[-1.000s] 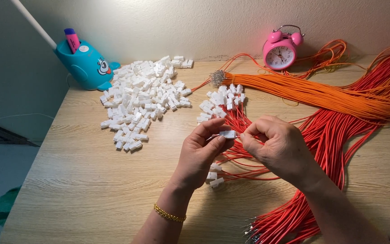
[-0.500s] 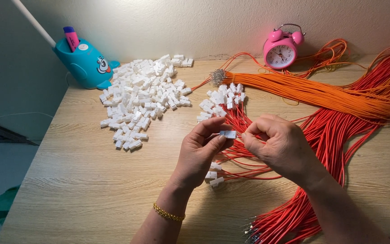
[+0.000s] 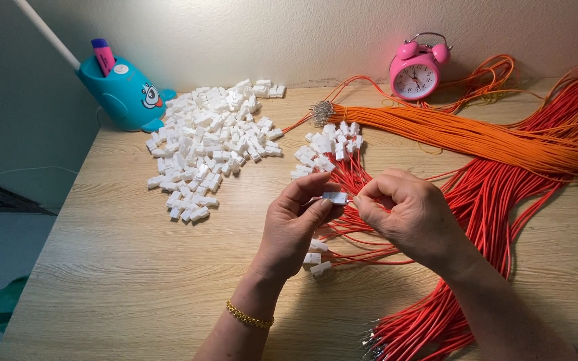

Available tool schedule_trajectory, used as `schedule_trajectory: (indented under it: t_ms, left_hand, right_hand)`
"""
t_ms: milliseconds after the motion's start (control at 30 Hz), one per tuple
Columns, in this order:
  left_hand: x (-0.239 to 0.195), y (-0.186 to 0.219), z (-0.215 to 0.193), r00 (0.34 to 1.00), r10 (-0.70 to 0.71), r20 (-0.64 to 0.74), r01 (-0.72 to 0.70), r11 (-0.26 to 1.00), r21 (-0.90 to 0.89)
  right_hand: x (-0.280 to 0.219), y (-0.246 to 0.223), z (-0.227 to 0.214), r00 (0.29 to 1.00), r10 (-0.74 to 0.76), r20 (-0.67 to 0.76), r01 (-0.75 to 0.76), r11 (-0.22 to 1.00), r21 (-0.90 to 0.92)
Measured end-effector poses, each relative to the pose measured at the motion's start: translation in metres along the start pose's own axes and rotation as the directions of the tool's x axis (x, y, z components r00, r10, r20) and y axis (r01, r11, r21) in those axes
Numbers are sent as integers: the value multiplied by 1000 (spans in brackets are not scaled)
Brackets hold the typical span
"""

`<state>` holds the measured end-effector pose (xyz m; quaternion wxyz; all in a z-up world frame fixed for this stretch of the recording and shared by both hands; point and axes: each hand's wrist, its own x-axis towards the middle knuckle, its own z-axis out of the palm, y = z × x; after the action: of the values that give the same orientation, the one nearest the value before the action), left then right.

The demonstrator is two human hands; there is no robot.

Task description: The person repeatedly picks up small white plastic connectors and red wires from a wooden table. They insert the metal ends of the wires into the connectors by hand and place the assembled units back onto the table. The process is repeated continuously throughout the video.

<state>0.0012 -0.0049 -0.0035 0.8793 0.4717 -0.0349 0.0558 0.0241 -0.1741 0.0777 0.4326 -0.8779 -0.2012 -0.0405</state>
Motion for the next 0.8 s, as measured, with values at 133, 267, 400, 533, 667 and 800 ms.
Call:
schedule_trajectory:
  t_ms: [133, 267, 400, 533, 667, 800]
  left_hand:
    - [-1, 4, 4, 1000, -2, 0, 2, 1000, 0]
    - [-1, 2, 5, 1000, -3, 8, 4, 1000, -11]
    - [-3, -2, 6, 1000, -5, 9, 5, 999, -38]
    - [-3, 3, 8, 1000, -5, -1, 5, 999, -49]
    - [3, 15, 2, 991, 131, -29, -122, 969, 214]
    - [0, 36, -15, 938, 338, 69, -263, 570, 779]
  right_hand:
    - [-1, -3, -4, 1000, 2, 0, -2, 1000, -21]
    - [-1, -3, -3, 1000, 11, 1, -11, 999, -30]
    - [-1, -3, -1, 1000, 15, 19, -15, 1000, 2]
    - [-1, -3, -2, 1000, 18, 10, -18, 1000, -8]
    - [2, -7, -10, 997, -42, 60, 43, 999, -13]
    - [-10, -3, -25, 932, -332, 148, 346, 934, -84]
